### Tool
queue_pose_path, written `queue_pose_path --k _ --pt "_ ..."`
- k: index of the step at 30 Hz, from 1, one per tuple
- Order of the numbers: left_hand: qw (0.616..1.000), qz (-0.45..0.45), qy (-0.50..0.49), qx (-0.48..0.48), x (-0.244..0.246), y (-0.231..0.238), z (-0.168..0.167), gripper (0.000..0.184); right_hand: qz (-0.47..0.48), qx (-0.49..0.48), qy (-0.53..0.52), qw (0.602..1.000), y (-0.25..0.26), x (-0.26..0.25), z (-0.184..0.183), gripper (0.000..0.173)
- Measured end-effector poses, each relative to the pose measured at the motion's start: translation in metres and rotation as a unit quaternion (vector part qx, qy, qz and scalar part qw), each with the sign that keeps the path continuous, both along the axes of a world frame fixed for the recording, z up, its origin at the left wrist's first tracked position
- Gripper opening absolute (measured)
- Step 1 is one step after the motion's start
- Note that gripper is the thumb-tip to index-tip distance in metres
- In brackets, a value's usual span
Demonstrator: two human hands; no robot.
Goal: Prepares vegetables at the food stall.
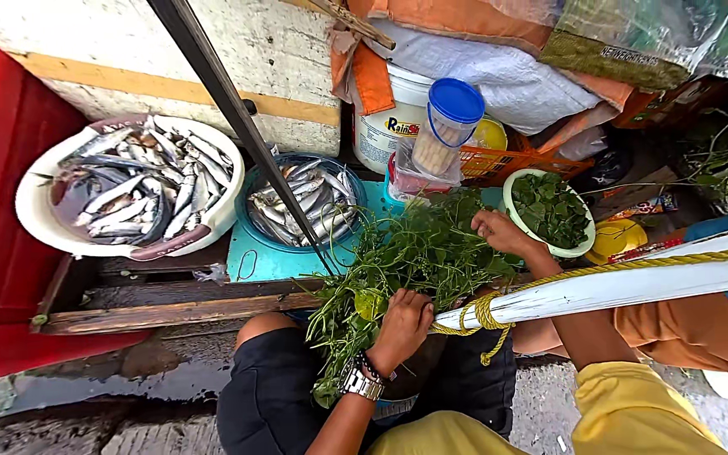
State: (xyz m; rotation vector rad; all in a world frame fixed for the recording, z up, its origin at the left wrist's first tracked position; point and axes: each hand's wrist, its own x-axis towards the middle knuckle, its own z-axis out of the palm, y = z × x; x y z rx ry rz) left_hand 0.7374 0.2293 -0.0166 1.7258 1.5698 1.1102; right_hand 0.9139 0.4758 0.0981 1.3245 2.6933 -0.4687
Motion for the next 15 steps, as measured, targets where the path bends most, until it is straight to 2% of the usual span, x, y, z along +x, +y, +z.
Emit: queue_pose_path --k 2,8,12,15 --pt "0.999 -0.007 -0.016 -0.029 -0.006 0.007 0.019 0.037 0.003 0.036 0.004 0.999 -0.003 0.0 -0.001 0.02" --pt "0.997 -0.03 -0.064 0.001 -0.007 0.053 0.062 0.033 -0.063 0.092 0.061 0.992 -0.036 0.01 -0.012 0.023" --pt "0.996 -0.078 -0.042 0.016 0.014 0.1 0.056 0.031 -0.144 0.087 0.108 0.98 -0.068 0.023 -0.024 0.024" --pt "0.991 -0.133 0.01 -0.025 0.03 0.135 0.049 0.036 -0.195 0.091 0.156 0.964 -0.083 0.032 -0.036 0.025"
